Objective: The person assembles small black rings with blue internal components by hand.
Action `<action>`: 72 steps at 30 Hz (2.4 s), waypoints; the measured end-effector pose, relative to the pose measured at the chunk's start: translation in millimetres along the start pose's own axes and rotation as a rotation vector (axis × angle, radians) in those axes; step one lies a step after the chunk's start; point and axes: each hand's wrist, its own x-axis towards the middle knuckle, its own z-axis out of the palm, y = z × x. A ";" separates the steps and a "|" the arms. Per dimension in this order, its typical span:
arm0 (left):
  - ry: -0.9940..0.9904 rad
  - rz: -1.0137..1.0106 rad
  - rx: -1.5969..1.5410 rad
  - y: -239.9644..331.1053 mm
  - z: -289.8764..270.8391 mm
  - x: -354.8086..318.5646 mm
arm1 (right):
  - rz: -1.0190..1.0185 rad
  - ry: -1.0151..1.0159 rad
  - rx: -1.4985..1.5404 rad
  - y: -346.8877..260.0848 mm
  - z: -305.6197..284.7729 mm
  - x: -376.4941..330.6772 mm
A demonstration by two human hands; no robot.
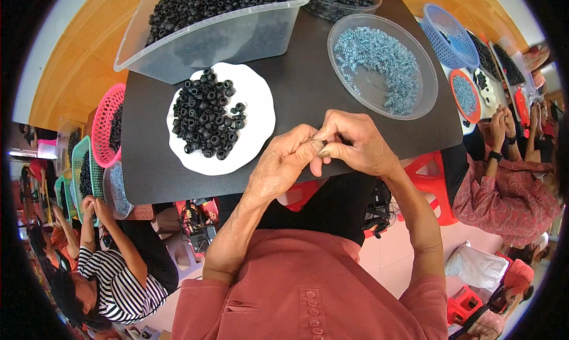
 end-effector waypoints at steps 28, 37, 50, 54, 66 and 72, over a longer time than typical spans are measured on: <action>0.006 0.114 -0.130 -13.8 -1.2 -1.6 | 0.136 0.761 -0.429 -34.7 -127.6 143.6; 0.020 0.059 0.083 1.6 -5.3 -10.9 | -0.018 -0.064 -0.539 -28.1 32.3 106.4; 0.054 0.149 -0.109 -9.3 -3.1 -6.2 | -0.218 -0.148 -0.630 -21.8 29.5 116.2; 0.100 0.118 -0.256 -10.3 -4.5 -7.1 | -0.134 0.067 -0.419 -30.4 13.5 80.7; 0.238 0.164 -0.334 -12.3 9.0 2.0 | -0.182 0.167 -0.598 -28.5 8.0 13.6; 0.249 0.129 -0.317 -13.2 7.4 -4.0 | -0.109 0.232 -0.268 -21.4 8.6 5.2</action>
